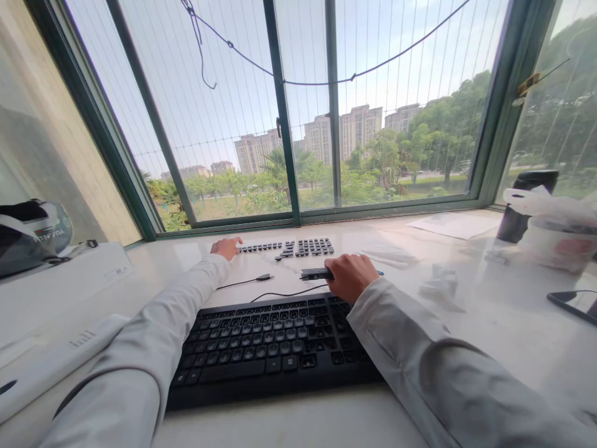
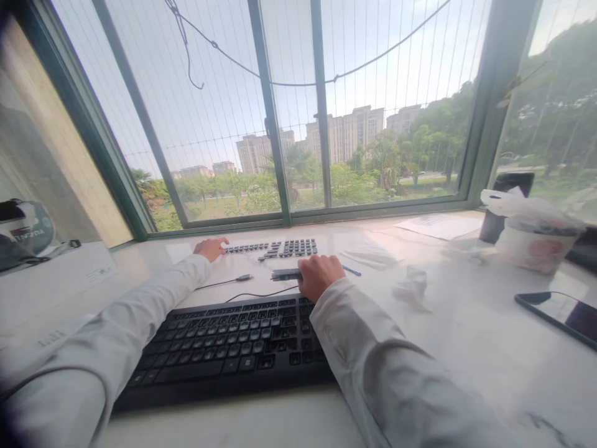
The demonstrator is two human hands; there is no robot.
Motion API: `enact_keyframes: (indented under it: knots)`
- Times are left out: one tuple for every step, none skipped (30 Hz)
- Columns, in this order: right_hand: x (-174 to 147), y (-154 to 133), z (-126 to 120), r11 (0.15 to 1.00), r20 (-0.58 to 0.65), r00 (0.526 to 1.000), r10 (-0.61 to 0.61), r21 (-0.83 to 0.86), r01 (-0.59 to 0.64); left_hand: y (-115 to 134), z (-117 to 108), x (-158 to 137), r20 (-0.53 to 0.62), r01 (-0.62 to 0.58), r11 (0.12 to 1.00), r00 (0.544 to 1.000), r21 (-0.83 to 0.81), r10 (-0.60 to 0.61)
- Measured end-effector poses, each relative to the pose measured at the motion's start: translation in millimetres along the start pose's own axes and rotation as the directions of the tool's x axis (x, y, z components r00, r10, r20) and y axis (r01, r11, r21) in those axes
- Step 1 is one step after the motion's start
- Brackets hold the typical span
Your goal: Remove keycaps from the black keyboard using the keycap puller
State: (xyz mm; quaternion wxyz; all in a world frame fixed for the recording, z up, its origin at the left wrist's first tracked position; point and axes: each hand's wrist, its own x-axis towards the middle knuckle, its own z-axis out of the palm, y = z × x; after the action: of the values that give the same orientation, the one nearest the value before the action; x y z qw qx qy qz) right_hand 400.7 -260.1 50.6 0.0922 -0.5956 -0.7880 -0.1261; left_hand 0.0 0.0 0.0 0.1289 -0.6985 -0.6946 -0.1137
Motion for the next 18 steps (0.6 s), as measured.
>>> enact_keyframes:
  knots:
    - [0.1, 0.3, 0.2, 1.0, -0.004, 1.0, -0.002, 0.001, 0.002, -0.3, 0.4, 0.1, -0.003, -0.001, 1.0, 1.0, 0.002, 0.001]
    - [0.3, 0.5, 0.4, 1.0, -0.008, 1.0, -0.002, 0.002, 0.002, -0.6, 0.6, 0.2, -0.004, 0.0, 1.0, 1.0, 0.005, 0.0]
    - [0.4, 0.7, 0.5, 1.0, -0.011, 1.0, -0.001, 0.003, 0.001, -0.8, 0.6, 0.1, -0.005, 0.001, 1.0, 1.0, 0.007, -0.001]
    - [0.4, 0.8, 0.6, 1.0, -0.011, 1.0, 0.001, 0.005, -0.001, -0.8, 0.4, -0.1, -0.005, 0.002, 1.0, 1.0, 0.007, -0.002]
    - [0.4, 0.8, 0.6, 1.0, -0.008, 1.0, 0.004, 0.008, -0.004, -0.7, 0.1, -0.3, -0.004, 0.002, 1.0, 1.0, 0.006, -0.002]
    - [0.3, 0.7, 0.5, 1.0, -0.001, 1.0, 0.007, 0.012, -0.007, -0.4, -0.4, -0.7, -0.001, 0.0, 1.0, 1.0, 0.005, 0.0]
    - [0.1, 0.5, 0.4, 1.0, 0.008, 1.0, 0.011, 0.016, -0.011, 0.0, -0.9, -1.1, 0.0, -0.001, 1.0, 1.0, 0.004, 0.001]
    - [0.0, 0.3, 0.3, 1.0, 0.019, 1.0, 0.014, 0.02, -0.014, 0.6, -1.5, -1.5, 0.001, -0.001, 1.0, 1.0, 0.005, 0.001]
    - [-0.2, 0.1, 0.1, 1.0, 0.028, 0.999, 0.019, 0.023, -0.019, 1.2, -2.0, -2.0, 0.001, -0.001, 1.0, 1.0, 0.009, 0.001]
    - [-0.3, -0.1, 0.0, 0.999, 0.037, 0.999, 0.023, 0.025, -0.024, 1.9, -2.6, -2.4, 0.001, 0.002, 1.0, 1.0, 0.015, -0.002]
    - [-0.3, -0.1, -0.1, 0.999, 0.041, 0.999, 0.025, 0.026, -0.026, 2.7, -3.1, -2.8, 0.002, 0.006, 1.0, 1.0, 0.024, -0.006]
    - [-0.3, -0.1, -0.1, 0.999, 0.043, 0.999, 0.025, 0.025, -0.026, 3.4, -3.8, -3.3, 0.002, 0.009, 0.999, 1.0, 0.032, -0.009]
    - [-0.3, 0.0, 0.0, 0.999, 0.042, 0.999, 0.024, 0.022, -0.025, 4.1, -4.6, -3.8, 0.003, 0.012, 0.999, 1.0, 0.04, -0.012]
    - [-0.2, 0.2, 0.2, 1.0, 0.038, 0.999, 0.021, 0.018, -0.022, 4.8, -5.6, -4.6, 0.005, 0.013, 0.999, 1.0, 0.048, -0.013]
    - [0.0, 0.4, 0.4, 1.0, 0.029, 0.999, 0.016, 0.014, -0.016, 5.3, -7.1, -5.7, 0.007, 0.018, 0.998, 1.0, 0.056, -0.018]
    - [0.1, 0.7, 0.8, 1.0, 0.016, 1.0, 0.007, 0.007, -0.007, 5.8, -8.9, -7.2, 0.008, 0.024, 0.998, 1.0, 0.065, -0.025]
    - [0.3, 0.9, 1.1, 1.0, 0.001, 1.0, -0.001, 0.001, 0.001, 6.2, -11.4, -9.1, 0.01, 0.032, 0.997, 0.999, 0.074, -0.033]
    - [0.5, 1.1, 1.6, 1.0, -0.015, 1.0, -0.009, -0.004, 0.009, 6.7, -14.6, -11.5, 0.013, 0.04, 0.996, 0.999, 0.083, -0.041]
